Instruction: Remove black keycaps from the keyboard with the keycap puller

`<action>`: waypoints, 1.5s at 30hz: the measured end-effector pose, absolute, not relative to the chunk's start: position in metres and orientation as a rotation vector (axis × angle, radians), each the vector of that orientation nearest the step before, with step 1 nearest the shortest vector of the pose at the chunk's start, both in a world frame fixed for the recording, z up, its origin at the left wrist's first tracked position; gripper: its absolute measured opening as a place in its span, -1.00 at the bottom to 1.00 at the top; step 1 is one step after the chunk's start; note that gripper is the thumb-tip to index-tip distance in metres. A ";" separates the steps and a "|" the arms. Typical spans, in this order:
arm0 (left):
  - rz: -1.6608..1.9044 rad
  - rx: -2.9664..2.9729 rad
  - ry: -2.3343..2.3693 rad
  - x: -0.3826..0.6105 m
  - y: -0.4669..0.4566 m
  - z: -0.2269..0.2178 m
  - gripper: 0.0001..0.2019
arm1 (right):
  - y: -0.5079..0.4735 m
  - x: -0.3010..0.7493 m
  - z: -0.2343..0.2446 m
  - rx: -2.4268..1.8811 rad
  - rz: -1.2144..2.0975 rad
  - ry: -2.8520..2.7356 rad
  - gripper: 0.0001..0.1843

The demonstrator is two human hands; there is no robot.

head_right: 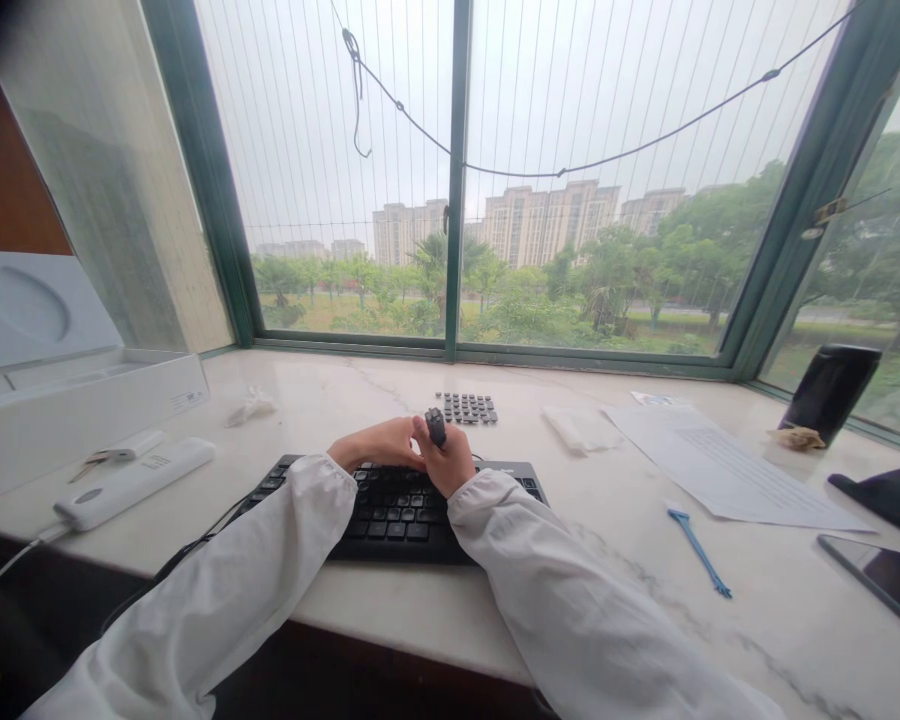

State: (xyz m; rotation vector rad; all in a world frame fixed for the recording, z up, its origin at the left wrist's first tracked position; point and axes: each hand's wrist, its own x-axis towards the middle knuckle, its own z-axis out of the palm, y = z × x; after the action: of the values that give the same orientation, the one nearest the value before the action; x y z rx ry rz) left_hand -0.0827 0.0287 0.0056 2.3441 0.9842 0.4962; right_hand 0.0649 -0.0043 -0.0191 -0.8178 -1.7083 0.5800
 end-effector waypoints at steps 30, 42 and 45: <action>0.407 2.424 1.051 -0.081 0.026 0.011 -0.77 | -0.007 0.065 -0.024 -0.794 0.294 -1.829 -0.52; 0.373 2.475 1.005 -0.083 0.025 0.014 -0.87 | -0.027 0.060 -0.017 -0.717 0.252 -1.957 -0.57; 0.348 2.477 0.962 -0.084 0.028 0.011 -0.85 | -0.039 0.055 -0.012 -0.684 0.224 -2.041 -0.54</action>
State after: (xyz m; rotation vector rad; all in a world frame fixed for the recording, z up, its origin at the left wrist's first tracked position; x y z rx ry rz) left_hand -0.0839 0.0281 0.0113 2.4772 0.9624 0.3485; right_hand 0.0554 -0.0390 -0.0117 -0.6842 -2.0411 0.2244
